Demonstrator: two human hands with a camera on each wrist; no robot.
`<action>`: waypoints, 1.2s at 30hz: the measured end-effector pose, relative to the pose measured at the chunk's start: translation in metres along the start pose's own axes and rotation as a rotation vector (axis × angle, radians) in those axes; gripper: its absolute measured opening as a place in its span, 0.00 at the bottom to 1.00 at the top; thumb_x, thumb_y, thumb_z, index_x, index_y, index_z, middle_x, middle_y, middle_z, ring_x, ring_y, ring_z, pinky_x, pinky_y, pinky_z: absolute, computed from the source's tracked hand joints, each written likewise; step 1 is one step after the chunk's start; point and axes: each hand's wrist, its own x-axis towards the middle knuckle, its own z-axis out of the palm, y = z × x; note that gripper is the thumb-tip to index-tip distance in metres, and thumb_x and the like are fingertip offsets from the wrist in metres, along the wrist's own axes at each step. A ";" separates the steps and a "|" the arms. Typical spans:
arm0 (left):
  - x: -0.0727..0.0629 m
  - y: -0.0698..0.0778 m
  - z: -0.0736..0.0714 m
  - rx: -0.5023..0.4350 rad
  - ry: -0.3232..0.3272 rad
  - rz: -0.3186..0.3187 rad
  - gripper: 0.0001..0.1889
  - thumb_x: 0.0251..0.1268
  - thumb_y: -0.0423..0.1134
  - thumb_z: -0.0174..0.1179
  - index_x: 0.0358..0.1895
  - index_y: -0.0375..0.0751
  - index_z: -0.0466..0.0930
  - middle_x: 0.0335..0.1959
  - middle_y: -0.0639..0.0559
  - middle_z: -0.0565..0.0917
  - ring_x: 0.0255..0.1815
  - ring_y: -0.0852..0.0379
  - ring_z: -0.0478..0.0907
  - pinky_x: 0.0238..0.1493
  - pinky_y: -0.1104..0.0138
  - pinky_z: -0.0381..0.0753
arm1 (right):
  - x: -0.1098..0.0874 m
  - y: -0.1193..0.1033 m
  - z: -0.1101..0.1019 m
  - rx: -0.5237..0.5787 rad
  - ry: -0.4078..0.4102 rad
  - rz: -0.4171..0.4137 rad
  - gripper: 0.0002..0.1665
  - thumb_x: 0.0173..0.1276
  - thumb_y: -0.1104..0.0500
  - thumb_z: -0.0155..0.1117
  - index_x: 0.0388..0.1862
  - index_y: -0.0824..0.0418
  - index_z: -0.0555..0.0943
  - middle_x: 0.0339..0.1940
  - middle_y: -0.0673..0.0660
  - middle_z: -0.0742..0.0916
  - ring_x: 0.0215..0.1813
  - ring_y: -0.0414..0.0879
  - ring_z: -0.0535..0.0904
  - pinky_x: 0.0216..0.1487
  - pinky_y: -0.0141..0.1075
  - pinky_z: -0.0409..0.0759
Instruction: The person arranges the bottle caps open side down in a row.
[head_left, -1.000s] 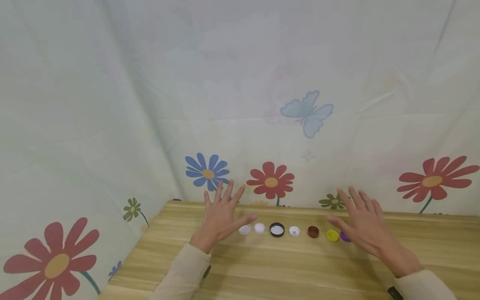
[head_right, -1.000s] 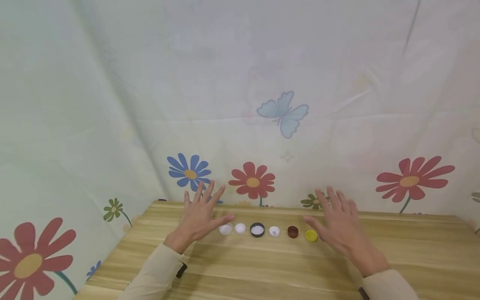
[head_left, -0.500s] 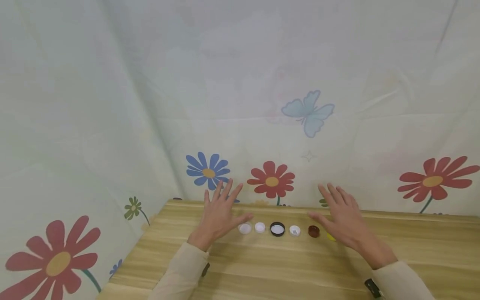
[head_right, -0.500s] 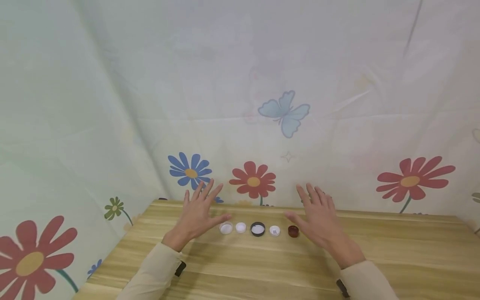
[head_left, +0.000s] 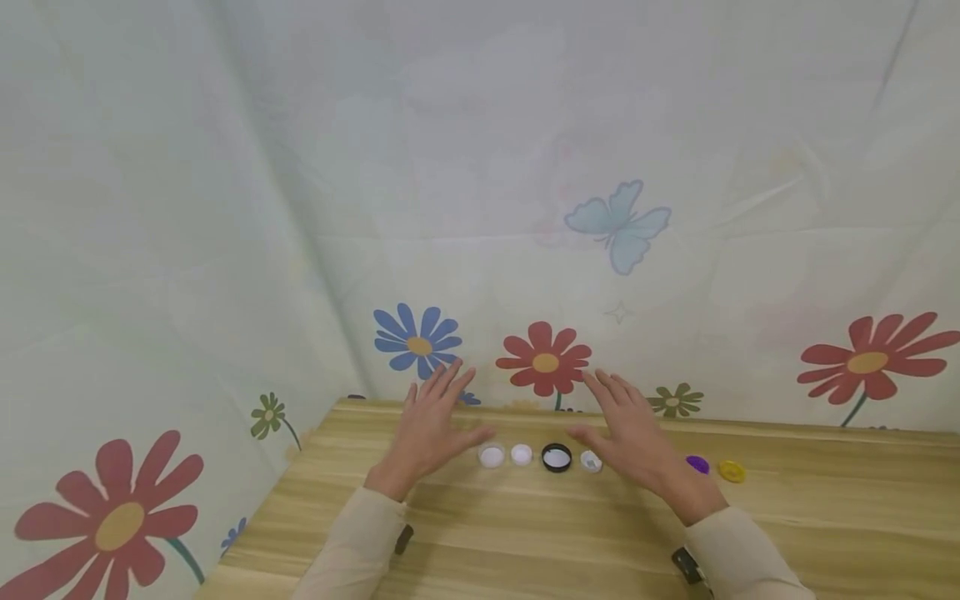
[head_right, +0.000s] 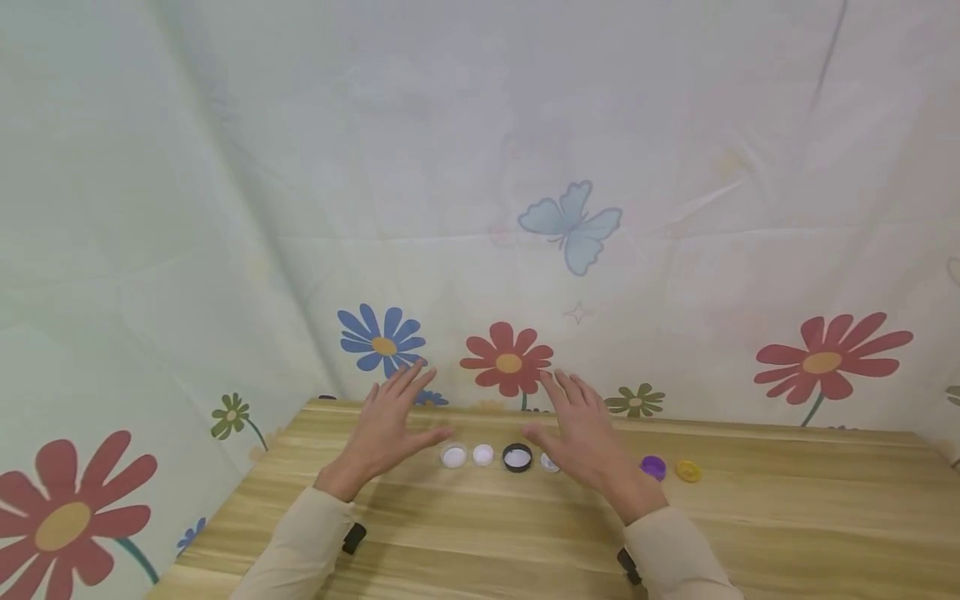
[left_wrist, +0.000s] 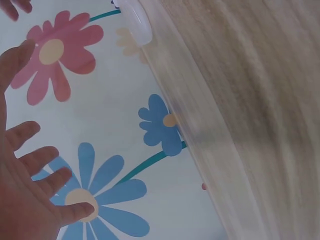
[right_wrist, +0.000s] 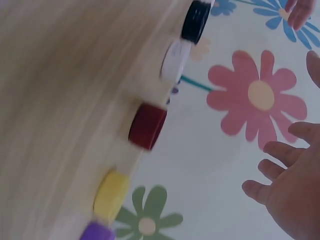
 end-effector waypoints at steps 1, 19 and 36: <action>0.000 -0.002 0.000 -0.017 0.005 0.005 0.49 0.59 0.63 0.75 0.80 0.45 0.69 0.82 0.40 0.64 0.81 0.33 0.59 0.72 0.26 0.54 | 0.002 -0.001 0.003 0.013 -0.001 -0.007 0.51 0.76 0.40 0.67 0.85 0.65 0.59 0.83 0.71 0.64 0.81 0.73 0.55 0.74 0.73 0.56; -0.010 -0.021 -0.002 -0.235 -0.018 -0.043 0.48 0.56 0.52 0.81 0.79 0.40 0.70 0.79 0.37 0.69 0.78 0.33 0.64 0.75 0.38 0.62 | 0.029 -0.030 0.049 0.223 -0.067 -0.004 0.48 0.73 0.48 0.75 0.81 0.69 0.65 0.79 0.70 0.72 0.79 0.71 0.62 0.76 0.66 0.61; -0.014 -0.020 0.019 -0.360 -0.101 -0.090 0.45 0.53 0.42 0.84 0.76 0.39 0.73 0.75 0.38 0.74 0.76 0.35 0.69 0.73 0.39 0.67 | 0.040 -0.051 0.071 0.397 -0.107 0.050 0.39 0.66 0.60 0.80 0.73 0.67 0.76 0.72 0.65 0.80 0.74 0.63 0.73 0.73 0.61 0.69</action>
